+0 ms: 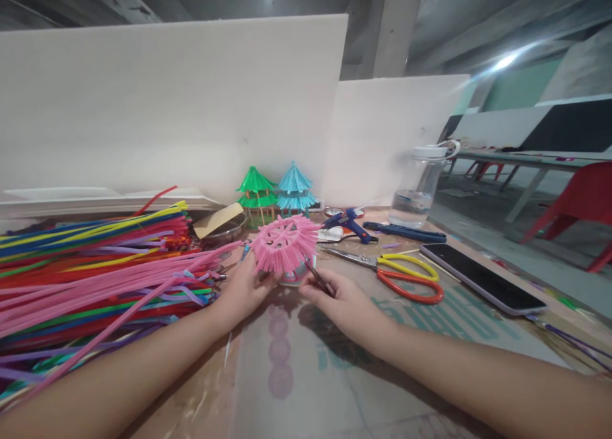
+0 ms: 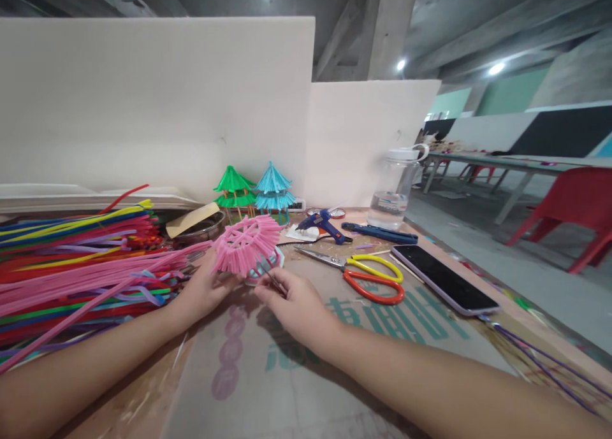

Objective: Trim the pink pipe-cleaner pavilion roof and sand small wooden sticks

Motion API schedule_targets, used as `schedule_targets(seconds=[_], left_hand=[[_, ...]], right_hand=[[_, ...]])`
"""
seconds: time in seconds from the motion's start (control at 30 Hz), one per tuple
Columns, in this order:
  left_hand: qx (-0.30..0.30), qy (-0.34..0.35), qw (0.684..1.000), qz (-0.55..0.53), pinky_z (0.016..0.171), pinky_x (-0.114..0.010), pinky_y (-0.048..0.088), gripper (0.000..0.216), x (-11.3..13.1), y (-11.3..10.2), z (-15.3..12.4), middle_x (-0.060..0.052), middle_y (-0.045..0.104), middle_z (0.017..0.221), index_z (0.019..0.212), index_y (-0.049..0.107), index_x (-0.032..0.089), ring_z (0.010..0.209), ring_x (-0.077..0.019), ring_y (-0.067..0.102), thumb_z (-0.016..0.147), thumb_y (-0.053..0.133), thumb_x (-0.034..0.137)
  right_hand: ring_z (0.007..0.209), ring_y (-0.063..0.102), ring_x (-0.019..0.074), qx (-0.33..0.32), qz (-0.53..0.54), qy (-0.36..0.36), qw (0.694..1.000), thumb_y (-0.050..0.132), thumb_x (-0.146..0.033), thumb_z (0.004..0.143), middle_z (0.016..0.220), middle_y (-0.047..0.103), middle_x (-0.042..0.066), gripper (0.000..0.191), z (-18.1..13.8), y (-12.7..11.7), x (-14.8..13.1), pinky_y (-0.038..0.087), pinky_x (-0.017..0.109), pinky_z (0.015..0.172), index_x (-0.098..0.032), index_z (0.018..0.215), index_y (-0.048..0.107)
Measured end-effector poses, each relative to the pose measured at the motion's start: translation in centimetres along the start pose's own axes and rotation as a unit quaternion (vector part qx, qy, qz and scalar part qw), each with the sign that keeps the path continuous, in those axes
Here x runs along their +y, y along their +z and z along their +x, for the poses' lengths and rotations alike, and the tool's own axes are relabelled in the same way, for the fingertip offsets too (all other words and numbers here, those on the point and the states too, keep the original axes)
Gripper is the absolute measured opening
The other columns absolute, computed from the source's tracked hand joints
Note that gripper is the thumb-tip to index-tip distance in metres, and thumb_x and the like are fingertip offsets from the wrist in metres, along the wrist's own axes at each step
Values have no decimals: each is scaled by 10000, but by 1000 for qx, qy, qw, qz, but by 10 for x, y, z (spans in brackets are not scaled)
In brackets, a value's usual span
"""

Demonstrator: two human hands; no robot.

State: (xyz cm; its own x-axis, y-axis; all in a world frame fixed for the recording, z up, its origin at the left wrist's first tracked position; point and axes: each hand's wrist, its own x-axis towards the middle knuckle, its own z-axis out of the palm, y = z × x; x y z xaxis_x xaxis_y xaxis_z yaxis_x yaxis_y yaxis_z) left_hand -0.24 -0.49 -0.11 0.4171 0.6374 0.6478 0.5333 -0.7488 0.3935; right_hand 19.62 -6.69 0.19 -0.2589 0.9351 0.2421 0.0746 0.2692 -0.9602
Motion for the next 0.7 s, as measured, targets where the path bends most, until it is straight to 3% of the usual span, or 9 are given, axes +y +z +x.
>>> schedule_targets(seconds=[0.17,0.43,0.7], left_hand=[[0,7,1000,14,1023,-454,444,340,1,0,0,-132,632,1232,1189,538,173,1189,-300,560,897,548,348],[-1,45,999,22,977,-437,483,318,6,-1,3,-133,652,1205,1151,566,169,1139,-299,595,888,583,349],[-16,78,997,-12,1005,-423,479,261,21,-5,10,-95,659,1237,1128,584,208,1166,-277,601,875,566,271]], right_hand=[[696,468,141,-11,-20,0,1000,581,-435,798,726,508,-15,257,1,0,5,372,267,650,-184,765,534],[651,458,132,35,-6,-14,999,591,-395,775,662,488,-27,229,1,-3,-1,388,240,593,-194,699,511],[774,567,172,69,48,-35,996,635,-393,729,835,655,31,226,3,-4,-5,442,282,706,-185,819,636]])
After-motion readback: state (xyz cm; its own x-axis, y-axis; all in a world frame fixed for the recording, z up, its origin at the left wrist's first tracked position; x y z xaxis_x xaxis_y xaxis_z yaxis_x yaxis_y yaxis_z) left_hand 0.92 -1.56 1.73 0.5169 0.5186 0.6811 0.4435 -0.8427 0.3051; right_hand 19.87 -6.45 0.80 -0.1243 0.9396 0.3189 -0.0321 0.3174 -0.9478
